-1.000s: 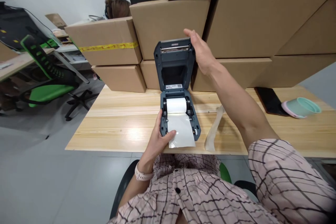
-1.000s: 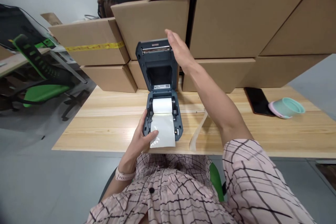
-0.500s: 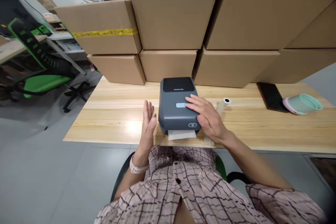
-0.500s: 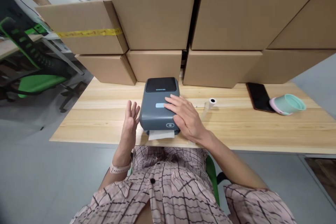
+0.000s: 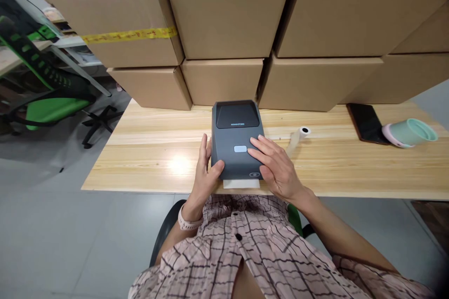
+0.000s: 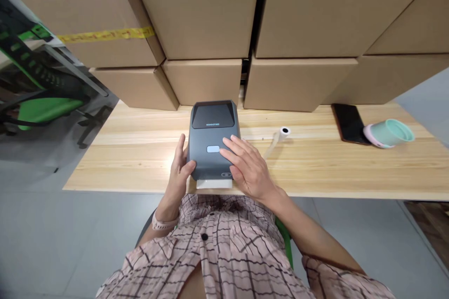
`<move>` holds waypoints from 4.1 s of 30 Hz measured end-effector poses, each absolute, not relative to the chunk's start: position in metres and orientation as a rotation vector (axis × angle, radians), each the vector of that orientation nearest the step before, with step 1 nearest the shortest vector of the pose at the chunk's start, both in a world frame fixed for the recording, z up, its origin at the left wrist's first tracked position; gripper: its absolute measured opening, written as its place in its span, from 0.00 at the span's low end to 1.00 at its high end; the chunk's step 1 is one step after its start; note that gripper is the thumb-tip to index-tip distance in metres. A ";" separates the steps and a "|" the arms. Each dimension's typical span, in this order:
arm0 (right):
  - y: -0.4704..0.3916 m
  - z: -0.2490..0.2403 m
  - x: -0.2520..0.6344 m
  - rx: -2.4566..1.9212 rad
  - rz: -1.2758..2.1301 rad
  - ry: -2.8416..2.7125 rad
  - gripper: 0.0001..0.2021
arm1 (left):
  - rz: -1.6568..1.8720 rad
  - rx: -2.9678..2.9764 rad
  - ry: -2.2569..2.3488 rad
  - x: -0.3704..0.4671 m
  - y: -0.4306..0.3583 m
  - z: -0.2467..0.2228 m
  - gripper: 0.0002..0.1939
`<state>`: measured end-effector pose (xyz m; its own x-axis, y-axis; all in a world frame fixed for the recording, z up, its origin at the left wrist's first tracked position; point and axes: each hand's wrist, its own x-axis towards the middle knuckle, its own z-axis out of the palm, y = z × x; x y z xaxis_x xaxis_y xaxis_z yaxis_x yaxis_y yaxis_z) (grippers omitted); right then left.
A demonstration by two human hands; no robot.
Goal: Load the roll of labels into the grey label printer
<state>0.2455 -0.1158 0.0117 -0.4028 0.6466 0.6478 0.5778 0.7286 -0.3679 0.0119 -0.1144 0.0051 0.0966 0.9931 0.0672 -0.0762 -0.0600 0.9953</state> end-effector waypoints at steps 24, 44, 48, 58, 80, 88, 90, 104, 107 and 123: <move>-0.119 0.002 0.231 -0.968 0.192 -1.957 0.21 | 0.869 0.945 1.135 0.025 -0.169 -0.001 0.23; -0.113 0.032 0.249 -1.176 0.456 -1.966 0.29 | 1.539 1.404 1.318 -0.002 -0.140 0.008 0.20; -0.121 0.014 0.263 -1.277 0.746 -1.724 0.33 | 1.336 1.431 1.236 0.004 -0.135 0.006 0.30; -0.125 0.016 0.262 -1.241 0.796 -1.765 0.38 | 1.352 1.568 1.224 0.013 -0.134 -0.012 0.35; 0.102 0.106 0.241 -1.186 0.243 -1.837 0.38 | 0.969 1.460 0.979 -0.003 -0.013 0.009 0.55; 0.016 0.099 0.235 -1.089 0.048 -2.003 0.33 | 0.721 1.722 1.521 -0.002 -0.020 0.029 0.45; 0.006 0.090 0.233 -1.036 0.312 -2.336 0.33 | 0.629 1.751 1.549 -0.003 -0.022 0.035 0.43; 0.022 0.110 0.231 -0.860 0.790 -2.687 0.52 | 0.630 1.767 1.492 -0.002 -0.021 0.037 0.41; 0.007 0.132 0.275 -0.824 0.849 -2.478 0.53 | 0.635 1.770 1.490 -0.002 -0.022 0.037 0.42; 0.047 0.037 0.365 -1.471 0.890 -1.834 0.51 | 0.612 1.741 1.514 -0.001 -0.021 0.039 0.43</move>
<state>0.3650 0.0470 0.0369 -0.1899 0.9803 0.0537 0.5644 0.1537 -0.8110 -0.0014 -0.0213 0.0389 0.1911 0.9753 -0.1110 0.6240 -0.0334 0.7807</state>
